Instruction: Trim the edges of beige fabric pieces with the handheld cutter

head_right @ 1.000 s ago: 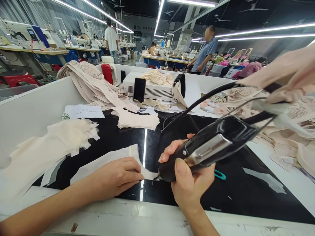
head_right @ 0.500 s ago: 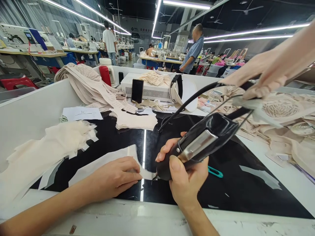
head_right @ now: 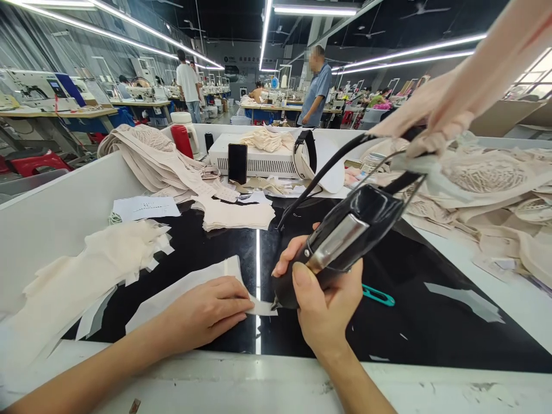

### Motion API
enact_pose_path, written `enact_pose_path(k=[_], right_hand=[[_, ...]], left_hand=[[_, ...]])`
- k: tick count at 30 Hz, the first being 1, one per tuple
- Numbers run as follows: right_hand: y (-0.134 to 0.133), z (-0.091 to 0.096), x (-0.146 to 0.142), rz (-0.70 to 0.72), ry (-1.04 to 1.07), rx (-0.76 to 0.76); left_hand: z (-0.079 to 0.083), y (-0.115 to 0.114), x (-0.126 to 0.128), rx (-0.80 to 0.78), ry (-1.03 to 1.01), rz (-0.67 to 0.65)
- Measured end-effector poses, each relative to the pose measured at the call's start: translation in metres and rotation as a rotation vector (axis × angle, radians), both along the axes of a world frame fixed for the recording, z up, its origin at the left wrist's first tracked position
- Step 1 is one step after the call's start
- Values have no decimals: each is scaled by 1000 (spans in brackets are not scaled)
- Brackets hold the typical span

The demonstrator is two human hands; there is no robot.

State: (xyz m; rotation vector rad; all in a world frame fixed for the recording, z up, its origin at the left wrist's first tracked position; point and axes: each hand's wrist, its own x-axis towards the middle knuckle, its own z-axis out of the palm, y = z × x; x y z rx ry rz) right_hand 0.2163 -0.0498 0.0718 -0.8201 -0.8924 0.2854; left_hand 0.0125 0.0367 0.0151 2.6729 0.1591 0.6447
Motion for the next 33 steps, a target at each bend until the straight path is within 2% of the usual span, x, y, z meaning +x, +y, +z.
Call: enact_pose_path(k=[7,18,25,33], right_hand=[[-4,-6,4,3,-18,7],[-1,-5,3,-19,7,-6],[11,-5,-9,57,3,55],[12,-12,-8,67,-8,28]], left_hand=[[4,-1,-1,-6,25,-11],[5,-2,-5,-50,68,-11],[7,-6,-3,-24,96,-11],[11,-11,2,-20,99,-17]])
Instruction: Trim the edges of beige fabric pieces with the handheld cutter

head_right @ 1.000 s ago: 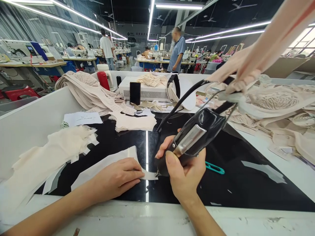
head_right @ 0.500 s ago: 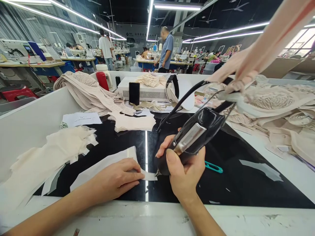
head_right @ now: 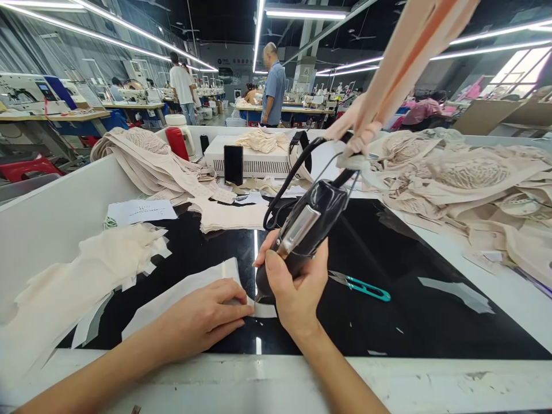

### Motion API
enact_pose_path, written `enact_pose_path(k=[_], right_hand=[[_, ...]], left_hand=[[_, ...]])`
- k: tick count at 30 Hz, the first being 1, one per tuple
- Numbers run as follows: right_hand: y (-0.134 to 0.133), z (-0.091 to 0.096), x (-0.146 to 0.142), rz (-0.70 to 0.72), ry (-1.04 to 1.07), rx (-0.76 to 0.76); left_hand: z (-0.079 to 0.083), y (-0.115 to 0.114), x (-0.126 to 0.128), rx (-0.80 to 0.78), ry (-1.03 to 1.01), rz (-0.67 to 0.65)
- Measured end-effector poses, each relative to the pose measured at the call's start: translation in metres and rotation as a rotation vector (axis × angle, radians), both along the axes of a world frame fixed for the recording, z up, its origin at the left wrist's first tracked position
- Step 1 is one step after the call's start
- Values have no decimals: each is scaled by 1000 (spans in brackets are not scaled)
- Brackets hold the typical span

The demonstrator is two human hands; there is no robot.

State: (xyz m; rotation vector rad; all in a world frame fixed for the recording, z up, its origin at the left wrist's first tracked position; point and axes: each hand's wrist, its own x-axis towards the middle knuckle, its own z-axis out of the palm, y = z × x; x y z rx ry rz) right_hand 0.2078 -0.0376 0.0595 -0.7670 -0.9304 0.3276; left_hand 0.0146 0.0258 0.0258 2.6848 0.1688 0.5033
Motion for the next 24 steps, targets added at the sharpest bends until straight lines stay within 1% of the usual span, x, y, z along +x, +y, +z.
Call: enact_pose_path(k=[6,10,15,19,24], right_hand=[[-1,5,-2,5,15,-10],[-3,7,3,-30,20,16],[-5,5,8,-39,9,-4],[-6,3,6,-31,-9,0],[-6,3,5,-40,-23,-30]], left_hand=[[-3,1,-1,14,-18,1],[-4,4,-4,17,-18,2],[-4,7,-5,12,-6,6],[-5,7,-4,13,2,5],[-5,9,-6,20,12,3]])
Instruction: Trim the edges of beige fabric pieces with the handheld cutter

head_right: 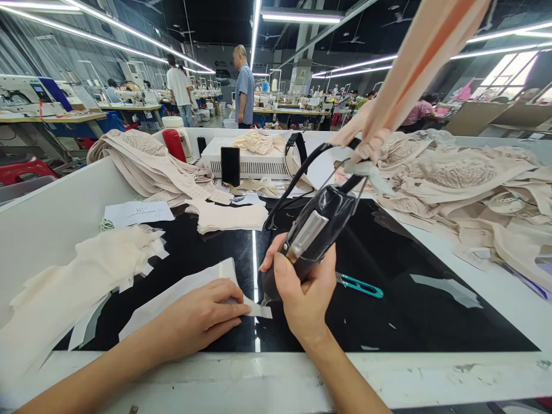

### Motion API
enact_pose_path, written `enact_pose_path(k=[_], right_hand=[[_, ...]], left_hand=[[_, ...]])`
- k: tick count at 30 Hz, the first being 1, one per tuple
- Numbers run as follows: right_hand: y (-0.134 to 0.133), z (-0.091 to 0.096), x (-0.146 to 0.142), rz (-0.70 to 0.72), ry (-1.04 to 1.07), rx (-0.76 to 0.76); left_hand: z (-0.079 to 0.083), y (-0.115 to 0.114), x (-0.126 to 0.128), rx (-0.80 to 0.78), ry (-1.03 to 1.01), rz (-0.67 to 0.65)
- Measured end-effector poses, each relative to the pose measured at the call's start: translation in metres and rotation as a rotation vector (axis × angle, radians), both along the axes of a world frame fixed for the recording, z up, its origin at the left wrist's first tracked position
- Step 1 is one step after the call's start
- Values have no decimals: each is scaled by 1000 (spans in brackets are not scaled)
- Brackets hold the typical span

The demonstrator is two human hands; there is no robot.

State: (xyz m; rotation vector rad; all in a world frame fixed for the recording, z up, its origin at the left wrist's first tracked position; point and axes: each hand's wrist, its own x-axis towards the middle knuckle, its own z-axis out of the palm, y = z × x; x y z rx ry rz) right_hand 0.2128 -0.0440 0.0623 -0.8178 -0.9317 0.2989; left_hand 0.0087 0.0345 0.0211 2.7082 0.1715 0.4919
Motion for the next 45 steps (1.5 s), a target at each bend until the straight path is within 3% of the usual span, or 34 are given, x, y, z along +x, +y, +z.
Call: enact_pose_path(k=[6,11,16,21,24,27,30,32,38,45], right_hand=[[10,0,13,18,-35,48],[31,3,29,-16,-29,55],[42,9,31,-43,0,61],[40,7,23,3,9,38],[41,5,18,22,24,18],[44,7,13,31,34,22],[47,10,8,28,44,18],[48,11,6,22,44,5],[51,10,1,33,54,-20],[55,8,-6,66,43,-8]], left_hand=[[8,18,-5,36,-71,61],[7,31,-10,56,-8,152],[9,18,-9,-1,74,248],[29,5,-7,-7,285,302],[40,12,-2,98,367,332],[43,29,9,198,311,244],[40,48,22,75,206,31],[37,57,29,-14,190,-41],[32,62,32,-87,326,-19],[29,62,25,-93,341,28]])
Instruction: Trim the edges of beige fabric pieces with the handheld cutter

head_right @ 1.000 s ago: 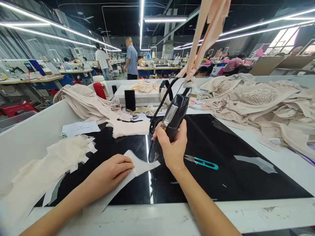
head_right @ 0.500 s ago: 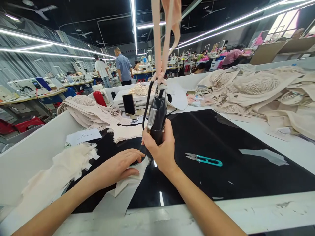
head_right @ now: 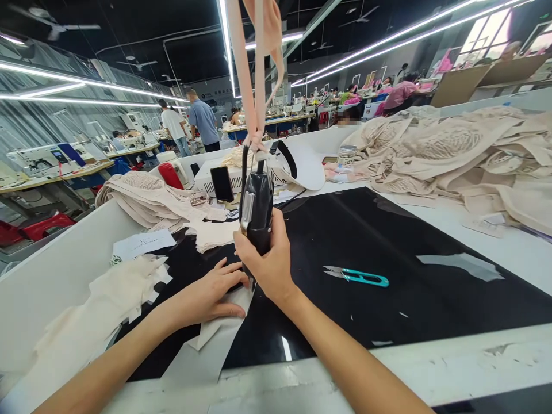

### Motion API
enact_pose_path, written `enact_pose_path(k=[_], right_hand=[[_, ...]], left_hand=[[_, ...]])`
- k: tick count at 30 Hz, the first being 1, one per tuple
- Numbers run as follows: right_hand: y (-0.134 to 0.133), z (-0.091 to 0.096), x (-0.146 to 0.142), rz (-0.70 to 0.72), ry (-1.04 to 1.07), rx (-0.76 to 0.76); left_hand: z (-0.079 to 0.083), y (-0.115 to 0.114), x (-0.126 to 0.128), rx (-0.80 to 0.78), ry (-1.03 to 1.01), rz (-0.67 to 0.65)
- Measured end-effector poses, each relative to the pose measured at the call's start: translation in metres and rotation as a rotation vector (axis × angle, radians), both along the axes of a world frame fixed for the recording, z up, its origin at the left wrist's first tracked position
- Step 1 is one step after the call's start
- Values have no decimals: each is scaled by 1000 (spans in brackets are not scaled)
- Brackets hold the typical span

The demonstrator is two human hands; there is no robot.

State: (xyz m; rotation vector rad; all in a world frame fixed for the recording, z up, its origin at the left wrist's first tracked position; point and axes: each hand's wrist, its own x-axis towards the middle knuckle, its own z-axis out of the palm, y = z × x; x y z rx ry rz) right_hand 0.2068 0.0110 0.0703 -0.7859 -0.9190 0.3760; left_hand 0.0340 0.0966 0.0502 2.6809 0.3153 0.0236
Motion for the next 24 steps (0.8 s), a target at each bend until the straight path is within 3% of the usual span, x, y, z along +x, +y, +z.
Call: enact_pose_path(k=[9,24], right_hand=[[1,-5,-7,-14,-21,-19],[1,-1,0,-46,1,33]], left_hand=[[-2,-5,-3,20,-13,40],[17,-10,4,-48,110,50]])
